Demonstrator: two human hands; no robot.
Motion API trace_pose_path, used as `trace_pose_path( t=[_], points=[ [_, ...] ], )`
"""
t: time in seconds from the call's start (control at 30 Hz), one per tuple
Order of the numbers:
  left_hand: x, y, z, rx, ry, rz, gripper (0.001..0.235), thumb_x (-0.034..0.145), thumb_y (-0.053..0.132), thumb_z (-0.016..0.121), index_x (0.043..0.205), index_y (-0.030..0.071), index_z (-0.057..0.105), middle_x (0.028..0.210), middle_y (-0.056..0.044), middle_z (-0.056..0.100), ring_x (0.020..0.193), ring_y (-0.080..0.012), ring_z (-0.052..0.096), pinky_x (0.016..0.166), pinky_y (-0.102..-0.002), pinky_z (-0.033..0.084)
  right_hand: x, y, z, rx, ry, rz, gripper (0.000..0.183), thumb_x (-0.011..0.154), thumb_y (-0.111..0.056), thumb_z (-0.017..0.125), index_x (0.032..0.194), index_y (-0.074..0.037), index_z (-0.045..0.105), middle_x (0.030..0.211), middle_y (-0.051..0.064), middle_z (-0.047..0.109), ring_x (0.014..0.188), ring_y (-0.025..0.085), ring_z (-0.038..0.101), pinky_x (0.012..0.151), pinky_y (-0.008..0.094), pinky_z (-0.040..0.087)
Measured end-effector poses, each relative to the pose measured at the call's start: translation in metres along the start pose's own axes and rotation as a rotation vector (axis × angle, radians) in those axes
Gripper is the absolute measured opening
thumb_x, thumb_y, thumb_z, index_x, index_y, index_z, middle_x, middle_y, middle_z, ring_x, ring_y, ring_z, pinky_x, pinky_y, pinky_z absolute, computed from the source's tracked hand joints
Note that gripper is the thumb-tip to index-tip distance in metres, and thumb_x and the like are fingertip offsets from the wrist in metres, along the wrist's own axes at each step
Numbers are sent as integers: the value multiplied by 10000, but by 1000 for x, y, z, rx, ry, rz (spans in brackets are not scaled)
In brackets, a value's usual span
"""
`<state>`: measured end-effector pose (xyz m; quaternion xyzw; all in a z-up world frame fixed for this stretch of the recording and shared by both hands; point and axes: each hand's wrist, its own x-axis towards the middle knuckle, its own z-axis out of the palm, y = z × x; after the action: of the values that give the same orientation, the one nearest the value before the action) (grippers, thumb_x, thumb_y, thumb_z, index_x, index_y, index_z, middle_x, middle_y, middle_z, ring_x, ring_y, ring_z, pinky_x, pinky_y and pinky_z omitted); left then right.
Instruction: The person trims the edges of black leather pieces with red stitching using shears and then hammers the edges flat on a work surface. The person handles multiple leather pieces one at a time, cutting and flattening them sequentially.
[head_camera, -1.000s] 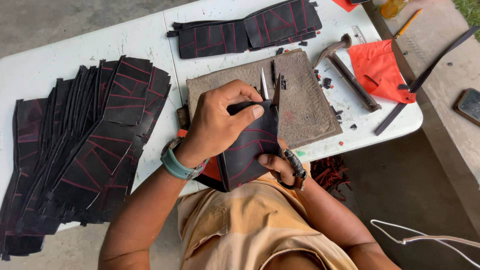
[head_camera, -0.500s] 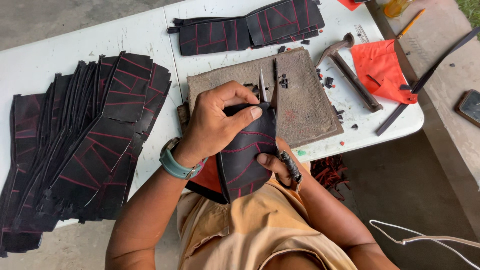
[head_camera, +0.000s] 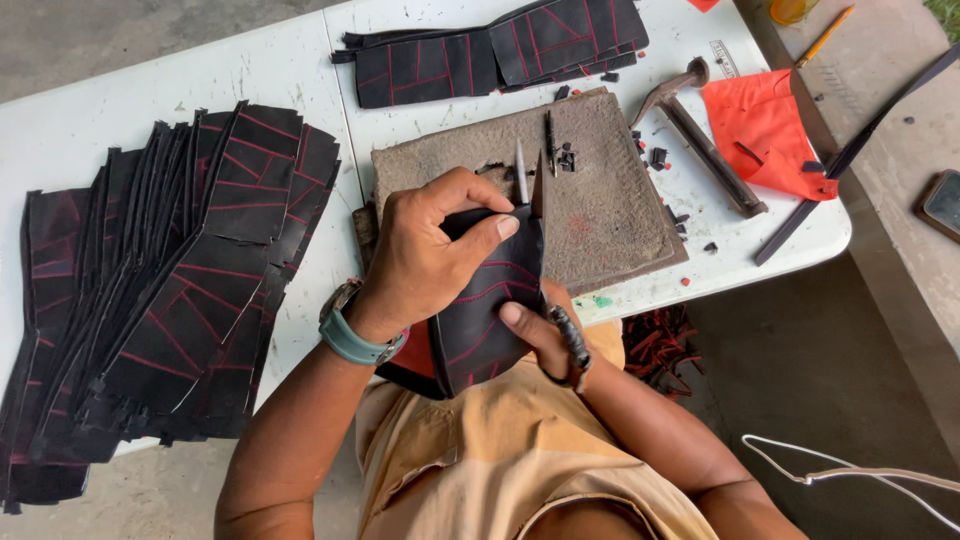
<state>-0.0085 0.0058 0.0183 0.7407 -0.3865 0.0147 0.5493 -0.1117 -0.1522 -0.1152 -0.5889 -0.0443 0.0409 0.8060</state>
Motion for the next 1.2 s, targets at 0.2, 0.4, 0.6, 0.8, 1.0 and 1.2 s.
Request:
trace_pose_path(
  t=[0.2,0.4,0.6,0.8,1.0,1.2],
  points=[
    [-4,-9,-7,0,49,-83,134,955,92,743,1028,2,676,971,-85,785,957,-143,775,834,-270,600,15,11,-6,164,99,-93,479,975,-340,670,1291,19,624,1179,99,711,1075,175,666,950,323,541],
    [-4,-29,-10,-398,-145,-309,176,985,126,681,1086,-17,701,993,-78,765,914,-113,723,818,-257,601,19,3,-21,254,1,-67,439,921,-225,747,1230,66,633,1118,160,720,1000,224,698,903,347,558],
    [-1,-48,-14,-622,-334,-357,218,1020,144,665,1115,-46,713,988,-64,744,899,-87,690,816,-247,582,27,-2,-15,364,-43,11,451,887,-192,720,1228,90,630,1095,158,733,964,212,712,873,322,569],
    [-3,-63,-7,-631,-286,-437,195,1003,159,666,1073,-17,714,948,-60,744,849,-87,689,771,-247,586,30,7,-19,458,-16,70,435,896,-173,719,1224,96,621,1092,175,722,943,231,719,862,345,583],
    [-9,-87,-2,-772,-245,-529,193,1007,177,682,1050,-7,719,953,-42,723,856,-98,663,797,-254,565,29,14,-20,521,-8,99,443,874,-159,726,1223,91,619,1100,181,722,952,238,725,888,353,585],
    [-18,-91,-3,-833,-34,-514,259,957,150,727,1155,0,654,1033,-79,707,929,-149,679,851,-301,574,31,10,-18,432,82,-17,365,919,-130,720,1187,99,623,1088,191,724,948,236,720,865,356,582]
  ],
)
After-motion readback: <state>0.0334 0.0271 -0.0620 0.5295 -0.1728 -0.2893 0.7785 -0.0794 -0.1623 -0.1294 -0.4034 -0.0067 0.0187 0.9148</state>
